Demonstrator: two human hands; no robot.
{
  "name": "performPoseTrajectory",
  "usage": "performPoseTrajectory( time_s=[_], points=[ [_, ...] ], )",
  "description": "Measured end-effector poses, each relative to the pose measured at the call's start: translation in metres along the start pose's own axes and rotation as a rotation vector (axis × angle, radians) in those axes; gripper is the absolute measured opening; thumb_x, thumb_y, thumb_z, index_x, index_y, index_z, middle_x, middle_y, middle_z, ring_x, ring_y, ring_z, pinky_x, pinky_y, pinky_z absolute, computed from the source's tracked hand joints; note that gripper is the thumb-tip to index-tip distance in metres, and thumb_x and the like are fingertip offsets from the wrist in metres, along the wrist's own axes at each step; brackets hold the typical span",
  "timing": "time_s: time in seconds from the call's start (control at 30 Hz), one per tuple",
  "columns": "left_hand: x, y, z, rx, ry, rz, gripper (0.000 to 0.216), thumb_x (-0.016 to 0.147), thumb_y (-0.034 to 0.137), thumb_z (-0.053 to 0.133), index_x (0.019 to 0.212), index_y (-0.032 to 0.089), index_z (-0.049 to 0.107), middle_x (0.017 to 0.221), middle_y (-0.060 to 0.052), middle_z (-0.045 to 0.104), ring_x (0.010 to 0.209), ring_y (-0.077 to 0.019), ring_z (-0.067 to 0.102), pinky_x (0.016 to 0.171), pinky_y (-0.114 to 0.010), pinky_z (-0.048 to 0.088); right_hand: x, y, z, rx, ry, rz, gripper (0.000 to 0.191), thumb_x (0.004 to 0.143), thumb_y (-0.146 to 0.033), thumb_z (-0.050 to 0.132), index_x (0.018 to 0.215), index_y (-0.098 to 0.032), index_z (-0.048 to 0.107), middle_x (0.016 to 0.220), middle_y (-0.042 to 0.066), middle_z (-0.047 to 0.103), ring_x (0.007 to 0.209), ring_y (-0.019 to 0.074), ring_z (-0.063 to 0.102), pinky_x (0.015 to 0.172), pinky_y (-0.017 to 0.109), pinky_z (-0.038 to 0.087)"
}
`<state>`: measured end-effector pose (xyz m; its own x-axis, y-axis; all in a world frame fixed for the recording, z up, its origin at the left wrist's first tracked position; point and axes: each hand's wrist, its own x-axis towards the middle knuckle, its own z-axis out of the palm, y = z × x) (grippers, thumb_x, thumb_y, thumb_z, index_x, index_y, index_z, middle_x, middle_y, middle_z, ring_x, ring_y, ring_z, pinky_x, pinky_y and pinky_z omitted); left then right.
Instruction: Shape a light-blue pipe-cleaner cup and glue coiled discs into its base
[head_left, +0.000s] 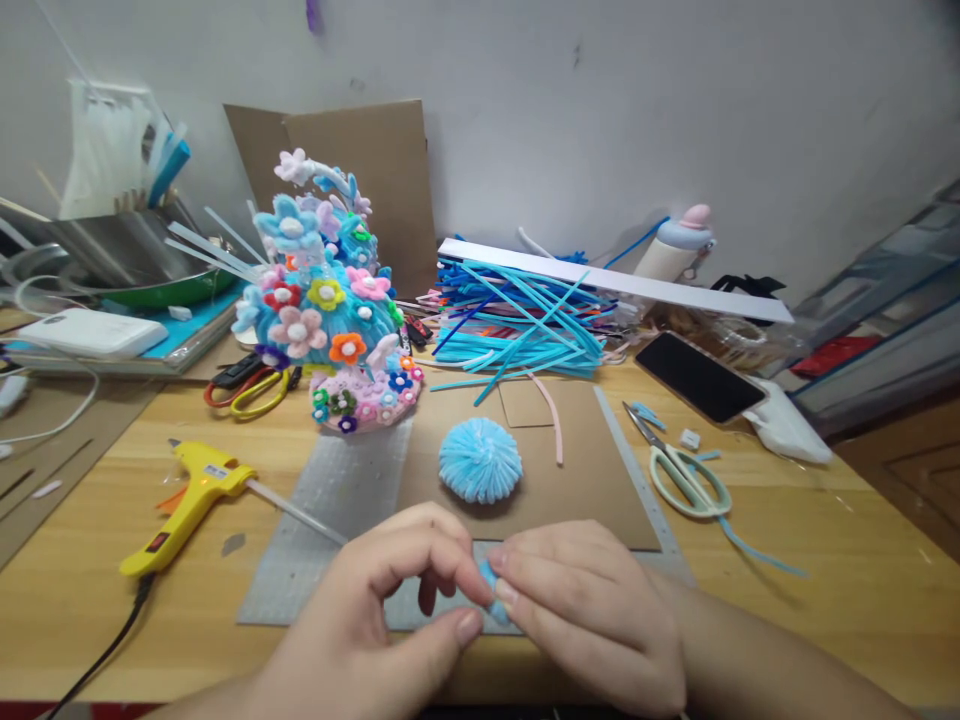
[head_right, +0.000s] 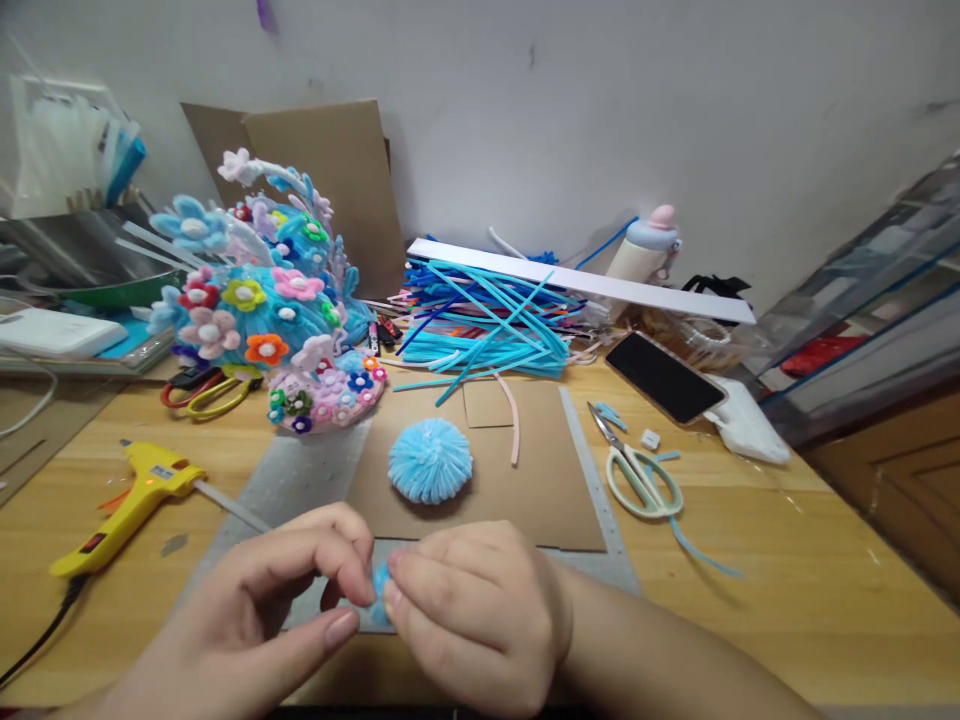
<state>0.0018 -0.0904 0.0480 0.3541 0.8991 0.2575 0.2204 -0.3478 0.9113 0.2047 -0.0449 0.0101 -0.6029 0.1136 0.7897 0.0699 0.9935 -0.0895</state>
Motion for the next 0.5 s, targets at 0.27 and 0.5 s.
performPoseTrajectory(
  time_s=[0.27,0.5],
  points=[
    [-0.044,-0.034,-0.050,0.587,0.635,-0.079,0.024,0.082,0.025,0.059,0.106,0.025,0.062,0.104,-0.005,0.061,0.089,-0.0227,0.059,0.080,-0.037,0.049,0.011,-0.020,-0.006,0.039,0.108,-0.048,0.021,0.087,-0.011,0.050,0.101,-0.010,0.065,0.079,0.011,0.075,0.078,0.0213,0.072,0.074,0.030,0.062],
    [-0.069,-0.088,-0.156,1.298,0.531,-0.613,0.050,0.075,0.058,0.057,0.096,0.013,0.058,0.063,-0.002,0.044,0.073,-0.0346,0.055,0.058,-0.037,0.038,0.009,-0.063,0.006,0.160,0.200,0.568,0.042,0.085,-0.019,0.059,0.126,-0.030,0.053,0.081,0.003,0.075,0.068,0.0195,0.071,0.064,0.031,0.063]
  ],
)
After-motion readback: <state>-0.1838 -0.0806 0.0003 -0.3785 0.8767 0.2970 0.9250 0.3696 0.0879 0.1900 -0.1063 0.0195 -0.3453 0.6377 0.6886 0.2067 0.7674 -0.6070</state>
